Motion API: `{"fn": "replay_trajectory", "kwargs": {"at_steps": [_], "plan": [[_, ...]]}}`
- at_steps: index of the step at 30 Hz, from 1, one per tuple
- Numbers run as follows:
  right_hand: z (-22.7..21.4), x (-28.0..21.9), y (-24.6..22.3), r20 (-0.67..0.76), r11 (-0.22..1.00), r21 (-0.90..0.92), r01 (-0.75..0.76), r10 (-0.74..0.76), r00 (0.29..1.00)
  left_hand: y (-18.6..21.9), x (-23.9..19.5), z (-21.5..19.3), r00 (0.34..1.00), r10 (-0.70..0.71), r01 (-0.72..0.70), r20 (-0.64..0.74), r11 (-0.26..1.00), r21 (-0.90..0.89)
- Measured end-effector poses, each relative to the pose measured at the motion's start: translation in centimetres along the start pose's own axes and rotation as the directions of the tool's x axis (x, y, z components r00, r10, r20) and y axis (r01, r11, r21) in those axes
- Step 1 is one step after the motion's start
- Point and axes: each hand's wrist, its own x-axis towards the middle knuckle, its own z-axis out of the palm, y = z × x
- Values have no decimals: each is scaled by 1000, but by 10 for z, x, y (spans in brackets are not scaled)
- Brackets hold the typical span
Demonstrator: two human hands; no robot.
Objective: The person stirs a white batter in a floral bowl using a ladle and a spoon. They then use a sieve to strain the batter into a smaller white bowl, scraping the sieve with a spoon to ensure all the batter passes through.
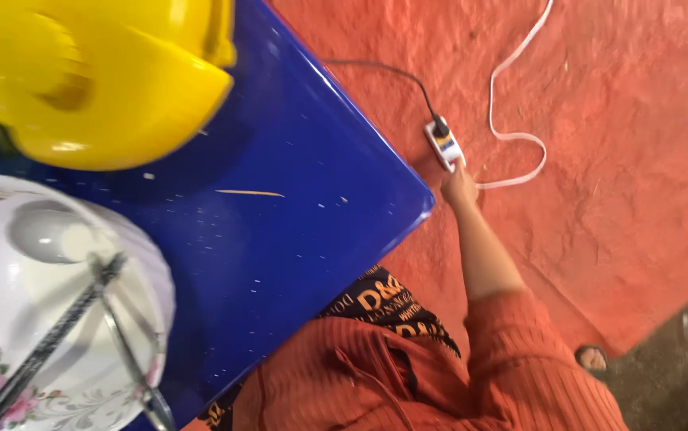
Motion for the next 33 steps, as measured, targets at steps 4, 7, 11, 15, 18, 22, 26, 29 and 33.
{"fn": "replay_trajectory", "kwargs": {"at_steps": [4, 7, 11, 15, 18, 22, 26, 29, 33], "plan": [[-49, -84, -56, -263, 919, 319, 233, -150, 953, 42, -51, 21, 984, -71, 55, -166, 993, -102], [-89, -167, -70, -479, 790, 337, 513, -325, 815, 58, -80, 11, 977, -173, 131, -124, 949, -288], [-158, -263, -89, -763, 455, 295, 840, -417, 494, 68, -92, 11, 986, -165, 161, 32, 872, -462], [-258, -371, -157, -843, 360, -258, 897, -538, -27, 66, -94, 12, 992, -115, 124, 53, 796, -592], [-248, -395, -185, -740, 55, -474, 879, -565, -364, 78, -98, 14, 989, -90, 143, 117, 779, -611], [-203, -451, -250, -552, -204, -200, 958, -784, -283, 97, -108, 7, 983, 79, 7, 168, 887, -463], [-182, -476, -297, -466, -213, -188, 959, -840, -278, 126, -113, -10, 893, 427, -366, 145, 874, -321], [-195, -491, -317, -483, -148, -150, 978, -852, -203, 132, -114, -22, 878, 440, -325, 188, 837, -439], [-232, -513, -344, -570, -74, 80, 994, -821, -15, 139, -107, -36, 866, 473, -382, 164, 836, -394]]}}
